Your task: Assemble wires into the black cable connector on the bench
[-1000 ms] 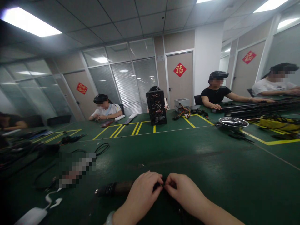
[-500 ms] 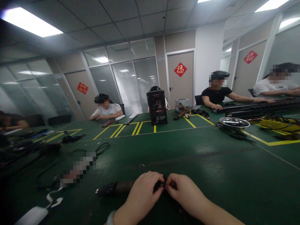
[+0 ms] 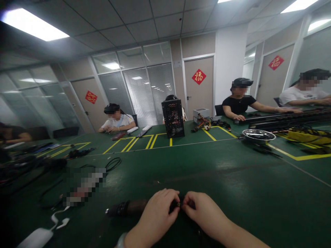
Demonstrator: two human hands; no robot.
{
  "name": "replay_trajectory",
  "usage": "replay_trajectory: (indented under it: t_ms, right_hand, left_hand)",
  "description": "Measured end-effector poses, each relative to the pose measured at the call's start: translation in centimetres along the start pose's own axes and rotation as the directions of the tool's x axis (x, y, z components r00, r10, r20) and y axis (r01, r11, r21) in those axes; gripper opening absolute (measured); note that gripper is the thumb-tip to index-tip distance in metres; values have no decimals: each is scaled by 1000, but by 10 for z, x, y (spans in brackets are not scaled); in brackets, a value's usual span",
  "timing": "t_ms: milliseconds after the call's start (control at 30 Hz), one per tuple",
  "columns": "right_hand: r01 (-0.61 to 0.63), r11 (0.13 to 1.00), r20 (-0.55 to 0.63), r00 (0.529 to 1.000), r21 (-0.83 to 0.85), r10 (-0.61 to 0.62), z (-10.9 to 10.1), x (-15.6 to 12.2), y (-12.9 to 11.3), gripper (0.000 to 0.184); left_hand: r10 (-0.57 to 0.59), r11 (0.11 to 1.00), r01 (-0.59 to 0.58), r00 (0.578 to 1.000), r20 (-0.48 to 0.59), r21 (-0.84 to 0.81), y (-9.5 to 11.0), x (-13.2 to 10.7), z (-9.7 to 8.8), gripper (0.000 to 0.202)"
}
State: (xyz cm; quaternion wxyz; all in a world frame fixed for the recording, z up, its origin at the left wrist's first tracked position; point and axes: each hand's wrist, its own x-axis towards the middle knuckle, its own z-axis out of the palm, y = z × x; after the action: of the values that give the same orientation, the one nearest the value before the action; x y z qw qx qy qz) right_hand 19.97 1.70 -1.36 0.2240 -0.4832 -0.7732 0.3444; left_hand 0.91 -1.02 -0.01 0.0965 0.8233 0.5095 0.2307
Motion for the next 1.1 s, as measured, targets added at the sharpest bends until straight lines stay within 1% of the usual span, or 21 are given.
replay_trajectory:
  t_ms: [133, 333, 467, 633, 867, 967, 1100]
  right_hand:
    - [-4, 1000, 0, 1000, 10, 4, 0, 0, -1, 11]
    - [8, 1000, -4, 1000, 2, -8, 0, 0, 1, 11]
    - [7, 1000, -4, 1000, -14, -7, 1, 1, 4, 11]
    - [7, 1000, -4, 1000, -12, -7, 1, 2, 5, 11]
    - [10, 1000, 3, 1000, 3, -10, 2, 1, 5, 11]
    - [8, 1000, 8, 1000, 5, -8, 1, 1, 4, 11]
    - [-4, 1000, 13, 1000, 3, 4, 1, 1, 3, 11]
  left_hand:
    - [-3, 1000, 3, 1000, -9, -8, -1, 0, 1, 15]
    - [-38, 999, 38, 999, -3, 5, -1, 0, -1, 18]
    - [-11, 1000, 11, 1000, 8, 12, 0, 0, -1, 13]
    - [33, 999, -33, 999, -16, 10, 0, 0, 1, 16]
    - [28, 999, -29, 998, -56, -16, 1, 0, 0, 16]
    - [39, 999, -40, 998, -44, -4, 1, 0, -1, 13]
    - [49, 999, -49, 999, -25, 13, 1, 0, -1, 14]
